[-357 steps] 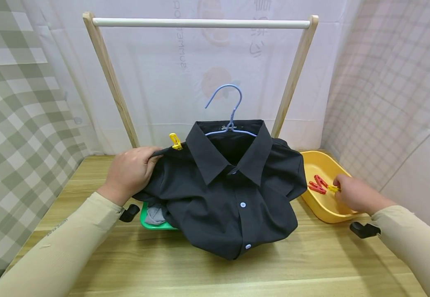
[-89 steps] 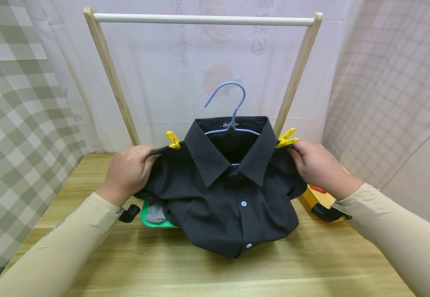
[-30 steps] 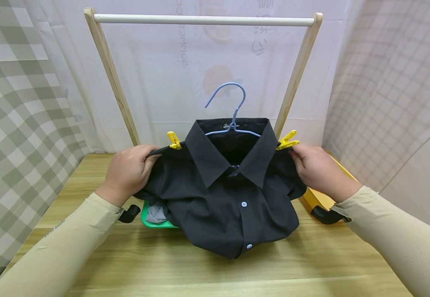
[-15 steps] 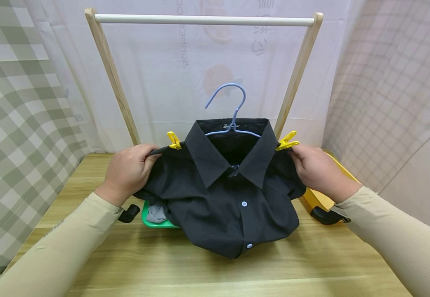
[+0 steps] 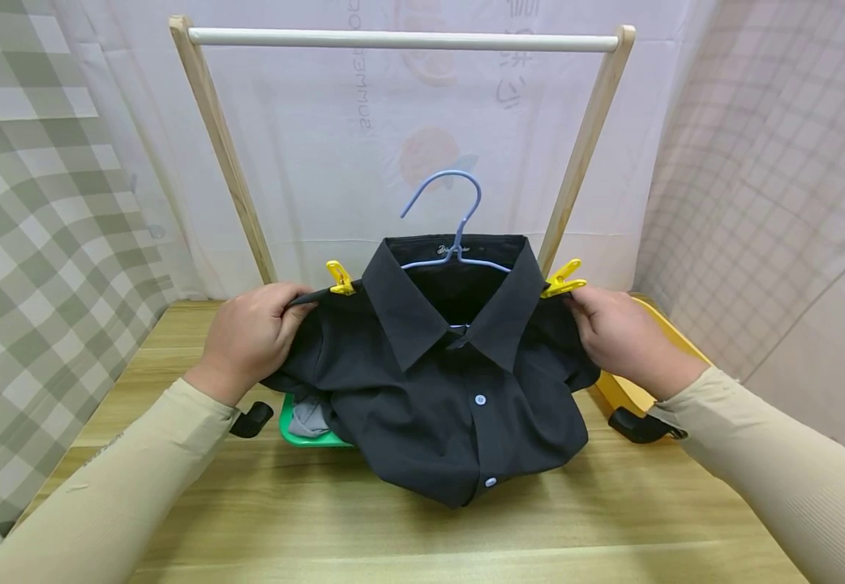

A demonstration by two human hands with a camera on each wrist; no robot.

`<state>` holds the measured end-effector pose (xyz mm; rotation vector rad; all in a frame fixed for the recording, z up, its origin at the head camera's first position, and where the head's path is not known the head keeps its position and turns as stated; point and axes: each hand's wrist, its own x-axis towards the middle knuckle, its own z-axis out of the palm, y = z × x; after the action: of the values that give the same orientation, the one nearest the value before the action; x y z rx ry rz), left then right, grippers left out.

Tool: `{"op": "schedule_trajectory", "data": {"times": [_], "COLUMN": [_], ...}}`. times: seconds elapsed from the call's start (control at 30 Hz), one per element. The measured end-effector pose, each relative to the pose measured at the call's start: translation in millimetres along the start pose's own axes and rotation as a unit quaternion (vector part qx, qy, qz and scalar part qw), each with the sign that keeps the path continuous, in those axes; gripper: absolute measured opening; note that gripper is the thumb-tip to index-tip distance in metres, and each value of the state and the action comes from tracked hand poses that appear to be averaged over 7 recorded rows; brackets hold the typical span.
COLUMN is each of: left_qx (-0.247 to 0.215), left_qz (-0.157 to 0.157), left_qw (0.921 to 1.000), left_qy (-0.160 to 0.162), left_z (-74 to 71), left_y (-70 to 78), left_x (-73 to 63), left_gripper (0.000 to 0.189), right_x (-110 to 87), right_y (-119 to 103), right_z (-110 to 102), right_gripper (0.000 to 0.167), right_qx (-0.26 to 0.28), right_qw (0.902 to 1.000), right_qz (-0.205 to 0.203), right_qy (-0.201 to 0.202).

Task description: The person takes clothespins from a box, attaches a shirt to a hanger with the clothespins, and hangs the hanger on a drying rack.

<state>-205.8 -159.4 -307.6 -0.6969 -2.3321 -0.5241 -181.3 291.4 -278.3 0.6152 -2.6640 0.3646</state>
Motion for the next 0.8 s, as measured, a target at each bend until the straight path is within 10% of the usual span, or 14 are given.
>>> {"op": "schedule_trajectory", "data": {"times": [0.8], "left_qx": [-0.009], "left_qz": [-0.043], "left_qw": [0.9982], "left_qy": [-0.040], "left_z": [-8.1], "left_y": [-16.4], "left_x": [-15.1], "left_gripper": [0.024], "right_x": [-5.1], "right_y": [4], "right_z": [0], "right_gripper": [0.007], "right_qx": [0.012], "right_qw": [0.9998], "right_qz": [-0.006], "right_qy": [0.017]}}
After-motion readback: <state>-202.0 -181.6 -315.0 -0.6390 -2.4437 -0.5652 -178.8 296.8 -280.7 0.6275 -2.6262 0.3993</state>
